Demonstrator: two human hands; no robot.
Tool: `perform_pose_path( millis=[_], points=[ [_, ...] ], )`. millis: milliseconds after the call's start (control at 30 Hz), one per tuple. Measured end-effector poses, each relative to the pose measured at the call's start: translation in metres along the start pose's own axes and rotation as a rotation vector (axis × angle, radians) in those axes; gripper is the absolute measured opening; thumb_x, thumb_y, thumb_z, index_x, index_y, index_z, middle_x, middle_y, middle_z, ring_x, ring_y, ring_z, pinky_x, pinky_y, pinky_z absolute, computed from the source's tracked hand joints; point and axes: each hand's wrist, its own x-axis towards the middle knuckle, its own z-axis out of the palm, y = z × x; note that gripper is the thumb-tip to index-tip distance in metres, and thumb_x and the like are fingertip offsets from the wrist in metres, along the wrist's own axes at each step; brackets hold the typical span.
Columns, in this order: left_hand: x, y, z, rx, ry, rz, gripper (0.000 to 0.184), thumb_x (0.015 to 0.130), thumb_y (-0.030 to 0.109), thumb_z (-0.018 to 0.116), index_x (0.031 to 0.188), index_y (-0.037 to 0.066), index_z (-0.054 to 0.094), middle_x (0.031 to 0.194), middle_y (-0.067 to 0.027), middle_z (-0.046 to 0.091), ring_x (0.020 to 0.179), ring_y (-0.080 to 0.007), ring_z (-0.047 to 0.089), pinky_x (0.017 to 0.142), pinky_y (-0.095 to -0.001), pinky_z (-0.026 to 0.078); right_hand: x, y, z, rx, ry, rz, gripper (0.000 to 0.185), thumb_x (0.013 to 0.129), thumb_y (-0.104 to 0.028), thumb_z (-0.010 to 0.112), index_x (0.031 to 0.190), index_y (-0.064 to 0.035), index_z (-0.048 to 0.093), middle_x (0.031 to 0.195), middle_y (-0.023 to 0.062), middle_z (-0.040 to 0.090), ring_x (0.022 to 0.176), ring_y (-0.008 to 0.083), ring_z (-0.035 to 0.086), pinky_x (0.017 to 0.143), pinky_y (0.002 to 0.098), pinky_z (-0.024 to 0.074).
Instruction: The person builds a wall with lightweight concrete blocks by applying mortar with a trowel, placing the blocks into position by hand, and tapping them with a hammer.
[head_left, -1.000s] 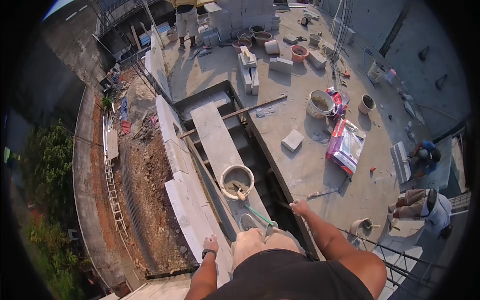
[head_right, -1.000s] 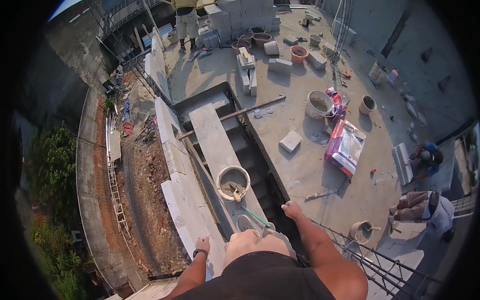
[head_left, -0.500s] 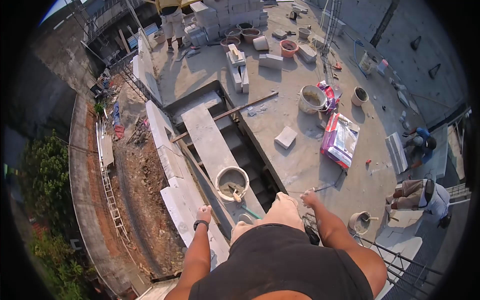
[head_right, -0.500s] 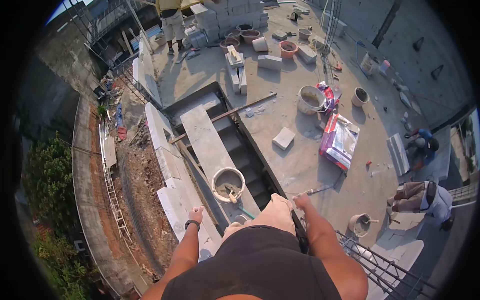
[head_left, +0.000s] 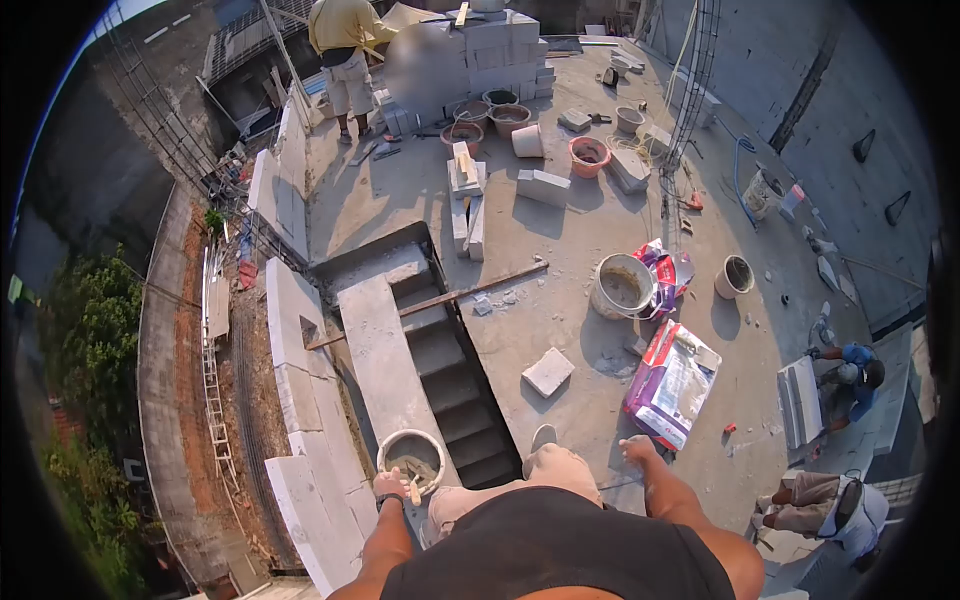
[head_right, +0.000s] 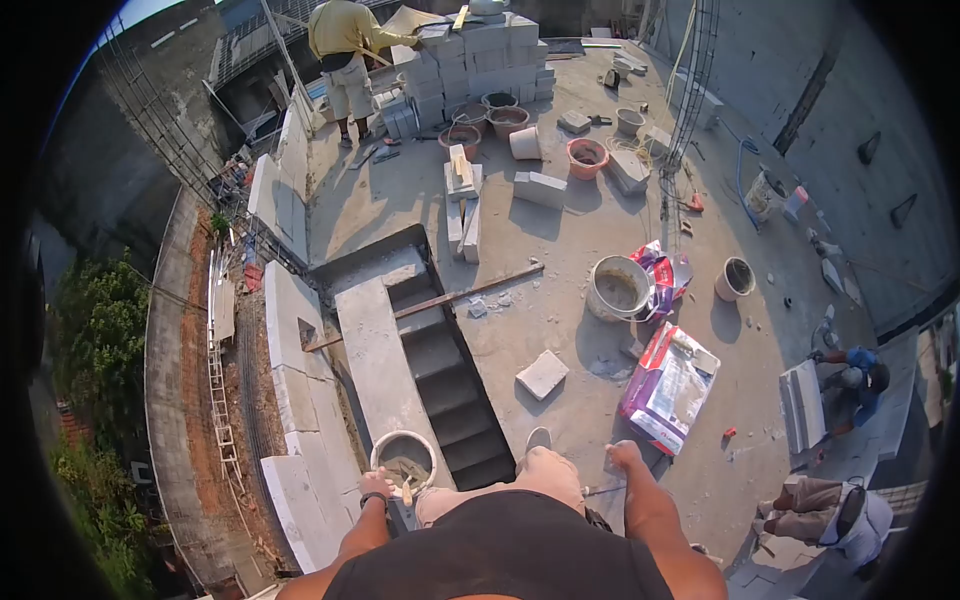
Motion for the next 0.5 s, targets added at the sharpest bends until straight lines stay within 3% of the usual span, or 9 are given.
perform_pose_path(
  millis=[33, 67, 100, 167, 200, 267, 367, 500],
  points=[
    [-0.003, 0.023, 0.02, 0.008, 0.048, -0.016, 0.038, 0.093, 0.037, 0.07, 0.093, 0.001, 0.059, 0.067, -0.0155, 0.067, 0.049, -0.023, 0.065, 0.04, -0.0372, 0.05, 0.006, -0.005, -0.038, 0.551, 0.039, 0.403, 0.036, 0.09, -0.03, 0.067, 0.105, 0.0034, 0.066, 0.074, 0.0099, 0.068, 0.058, 0.0206, 0.066, 0.049, 0.0364, 0.0516],
    [-0.018, 0.053, 0.042, 0.039, 0.081, 0.061, 0.041, 0.09, 0.039, 0.073, 0.079, 0.003, 0.056, 0.06, -0.0136, 0.064, 0.042, -0.0209, 0.06, 0.039, -0.0341, 0.049, -0.011, -0.034, -0.087, 0.569, 0.153, 0.383, 0.035, 0.09, -0.029, 0.067, 0.101, 0.0045, 0.067, 0.072, 0.0108, 0.067, 0.056, 0.0206, 0.065, 0.048, 0.0368, 0.051],
    [-0.021, 0.069, 0.066, 0.108, 0.114, 0.164, 0.051, 0.089, 0.049, 0.071, 0.074, 0.001, 0.058, 0.061, -0.0153, 0.065, 0.049, -0.0267, 0.063, 0.049, -0.04, 0.052, -0.024, -0.066, -0.135, 0.577, 0.262, 0.368, 0.034, 0.089, -0.028, 0.067, 0.097, 0.0055, 0.068, 0.07, 0.0117, 0.067, 0.054, 0.0205, 0.065, 0.048, 0.0371, 0.0505],
    [-0.018, 0.102, 0.103, 0.387, 0.225, 0.498, 0.062, 0.09, 0.057, 0.063, 0.069, -0.001, 0.061, 0.066, -0.0188, 0.065, 0.062, -0.0349, 0.066, 0.062, -0.0459, 0.052, 0.01, -0.056, -0.18, 0.529, 0.455, 0.285, 0.033, 0.089, -0.027, 0.066, 0.092, 0.006, 0.069, 0.069, 0.0119, 0.066, 0.054, 0.02, 0.064, 0.047, 0.0364, 0.049],
    [-0.026, 0.131, 0.119, 0.379, 0.23, 0.494, 0.062, 0.09, 0.057, 0.063, 0.069, -0.001, 0.061, 0.066, -0.0188, 0.065, 0.062, -0.0349, 0.066, 0.062, -0.0459, 0.052, 0.03, -0.05, -0.196, 0.523, 0.455, 0.277, 0.033, 0.089, -0.027, 0.066, 0.092, 0.006, 0.069, 0.069, 0.0119, 0.066, 0.054, 0.02, 0.064, 0.047, 0.0364, 0.049],
    [-0.049, 0.183, 0.139, 0.377, 0.173, 0.441, 0.069, 0.092, 0.062, 0.054, 0.069, -0.002, 0.065, 0.073, -0.0228, 0.066, 0.077, -0.0409, 0.066, 0.074, -0.0497, 0.049, 0.073, -0.044, -0.223, 0.645, 0.522, 0.214, 0.033, 0.091, -0.028, 0.066, 0.104, 0.0023, 0.066, 0.071, 0.009, 0.064, 0.056, 0.0174, 0.062, 0.045, 0.0307, 0.0485],
    [-0.031, 0.206, 0.165, 0.304, 0.176, 0.481, 0.072, 0.094, 0.065, 0.048, 0.075, -0.002, 0.068, 0.078, -0.0252, 0.067, 0.079, -0.0423, 0.066, 0.075, -0.0497, 0.05, 0.111, -0.061, -0.229, 0.69, 0.48, 0.175, 0.033, 0.092, -0.028, 0.066, 0.108, 0.0008, 0.065, 0.075, 0.0089, 0.065, 0.057, 0.0174, 0.063, 0.045, 0.0301, 0.0487],
    [0.012, 0.222, 0.191, 0.367, 0.181, 0.406, 0.076, 0.093, 0.068, 0.044, 0.076, -0.001, 0.069, 0.083, -0.0272, 0.067, 0.085, -0.0442, 0.065, 0.079, -0.0511, 0.049, 0.143, -0.096, -0.205, 0.709, 0.185, 0.231, 0.027, 0.092, -0.024, 0.066, 0.105, 0.0005, 0.066, 0.079, 0.0102, 0.066, 0.061, 0.0203, 0.064, 0.052, 0.0362, 0.0529]
  ],
)
